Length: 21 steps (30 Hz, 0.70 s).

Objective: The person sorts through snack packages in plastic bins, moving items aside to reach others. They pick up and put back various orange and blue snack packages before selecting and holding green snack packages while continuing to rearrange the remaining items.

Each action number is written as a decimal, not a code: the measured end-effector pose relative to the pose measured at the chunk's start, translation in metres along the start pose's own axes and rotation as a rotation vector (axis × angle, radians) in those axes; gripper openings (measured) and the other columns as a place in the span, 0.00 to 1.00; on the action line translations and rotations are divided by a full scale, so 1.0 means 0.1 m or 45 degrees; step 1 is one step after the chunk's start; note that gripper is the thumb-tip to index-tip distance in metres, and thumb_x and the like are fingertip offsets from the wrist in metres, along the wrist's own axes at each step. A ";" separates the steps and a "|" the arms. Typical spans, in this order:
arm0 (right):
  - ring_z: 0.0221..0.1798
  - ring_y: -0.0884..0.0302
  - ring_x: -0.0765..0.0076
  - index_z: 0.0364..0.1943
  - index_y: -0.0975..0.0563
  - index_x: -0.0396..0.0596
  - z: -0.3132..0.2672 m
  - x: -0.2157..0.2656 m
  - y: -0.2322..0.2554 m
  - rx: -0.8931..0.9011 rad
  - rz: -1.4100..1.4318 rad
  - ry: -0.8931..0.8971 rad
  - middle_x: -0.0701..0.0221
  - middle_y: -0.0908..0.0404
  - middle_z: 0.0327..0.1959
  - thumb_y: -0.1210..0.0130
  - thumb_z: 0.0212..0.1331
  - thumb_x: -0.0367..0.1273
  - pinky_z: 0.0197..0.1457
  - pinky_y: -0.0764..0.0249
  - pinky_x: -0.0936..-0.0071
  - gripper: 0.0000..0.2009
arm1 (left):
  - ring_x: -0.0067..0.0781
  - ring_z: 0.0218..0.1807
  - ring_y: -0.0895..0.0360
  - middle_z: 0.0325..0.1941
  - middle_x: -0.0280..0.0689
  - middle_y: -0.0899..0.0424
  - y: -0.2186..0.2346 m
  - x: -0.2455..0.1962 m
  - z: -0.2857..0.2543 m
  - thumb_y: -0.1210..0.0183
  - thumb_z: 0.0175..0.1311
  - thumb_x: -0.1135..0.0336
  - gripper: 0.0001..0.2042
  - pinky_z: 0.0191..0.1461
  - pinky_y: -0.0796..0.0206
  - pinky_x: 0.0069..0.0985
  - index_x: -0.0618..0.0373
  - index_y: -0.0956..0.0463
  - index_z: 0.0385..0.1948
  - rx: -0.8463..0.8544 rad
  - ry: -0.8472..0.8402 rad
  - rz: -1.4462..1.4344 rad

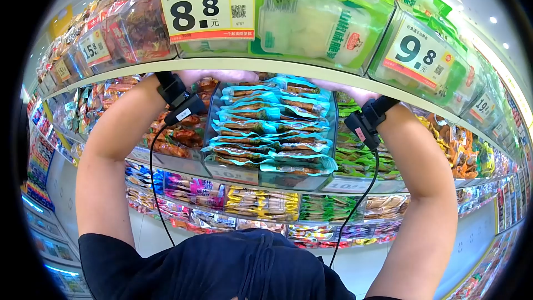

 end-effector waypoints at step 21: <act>0.49 0.27 0.58 0.52 0.28 0.49 0.00 0.04 -0.04 0.012 -0.001 0.007 0.61 0.23 0.46 0.47 0.59 0.36 0.53 0.31 0.60 0.17 | 0.35 0.46 0.22 0.41 0.38 0.17 -0.03 -0.01 0.06 0.46 0.52 0.71 0.12 0.49 0.31 0.33 0.53 0.19 0.38 0.025 -0.004 0.029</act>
Point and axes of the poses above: each hand's wrist, its own z-axis towards the middle knuckle, its own y-axis out of the back of the hand, x = y × z, the point moved 5 cm from there along z, towards the middle knuckle
